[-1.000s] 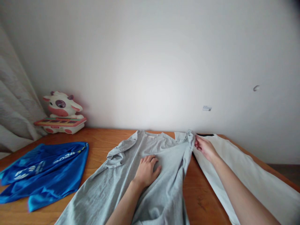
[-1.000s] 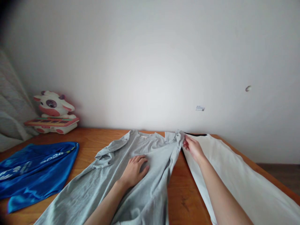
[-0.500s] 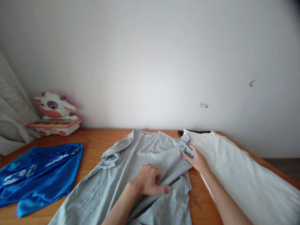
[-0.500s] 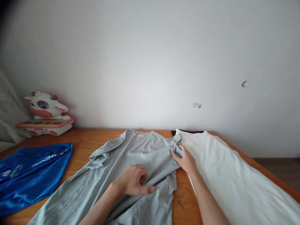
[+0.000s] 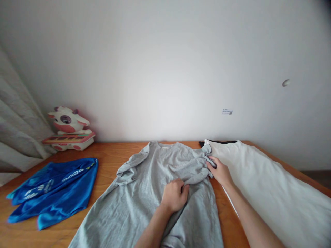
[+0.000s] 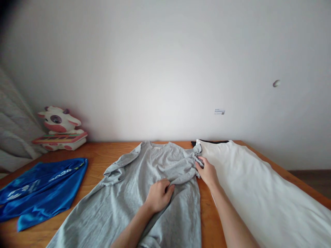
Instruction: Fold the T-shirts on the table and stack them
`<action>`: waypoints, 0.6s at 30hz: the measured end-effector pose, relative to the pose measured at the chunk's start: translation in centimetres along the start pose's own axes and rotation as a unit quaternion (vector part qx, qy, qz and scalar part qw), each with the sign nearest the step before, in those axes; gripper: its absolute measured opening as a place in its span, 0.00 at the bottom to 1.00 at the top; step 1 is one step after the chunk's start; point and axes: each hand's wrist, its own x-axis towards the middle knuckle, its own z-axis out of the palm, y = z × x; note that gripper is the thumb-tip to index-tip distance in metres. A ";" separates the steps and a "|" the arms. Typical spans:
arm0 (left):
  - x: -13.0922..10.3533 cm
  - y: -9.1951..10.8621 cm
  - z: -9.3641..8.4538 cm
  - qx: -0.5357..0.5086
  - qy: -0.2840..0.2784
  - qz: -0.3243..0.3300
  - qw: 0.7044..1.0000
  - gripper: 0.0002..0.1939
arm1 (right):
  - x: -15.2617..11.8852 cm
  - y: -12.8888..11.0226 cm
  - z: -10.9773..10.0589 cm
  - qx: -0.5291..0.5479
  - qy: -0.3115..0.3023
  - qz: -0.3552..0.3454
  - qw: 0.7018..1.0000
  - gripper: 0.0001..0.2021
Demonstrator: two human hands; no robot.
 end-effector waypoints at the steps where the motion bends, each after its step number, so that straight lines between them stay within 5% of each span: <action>1: 0.2 0.2 0.2 0.006 0.009 -0.001 1.000 0.18 | -0.1 0.0 -0.1 0.004 0.002 0.001 1.000 0.22; 7: 1.2 0.6 0.2 -0.031 -0.007 0.136 0.990 0.15 | -2.5 -1.1 1.1 -0.017 0.011 -0.013 1.000 0.27; 11: 1.5 0.2 0.4 -0.066 -0.007 0.124 0.990 0.16 | -5.6 -2.8 2.1 0.016 0.084 -0.103 0.991 0.27; 14: 1.8 -0.1 0.7 -0.120 0.002 0.089 0.989 0.20 | -9.0 -5.2 0.5 0.014 0.126 -0.150 0.981 0.22; 16: 2.0 -0.3 0.7 -0.180 0.004 0.053 0.982 0.23 | -11.5 -7.1 -1.4 0.011 0.063 -0.176 0.982 0.15; 18: 2.3 -0.5 0.7 -0.260 0.003 0.016 0.965 0.26 | -13.9 -8.7 -3.2 0.011 -0.098 -0.229 0.968 0.13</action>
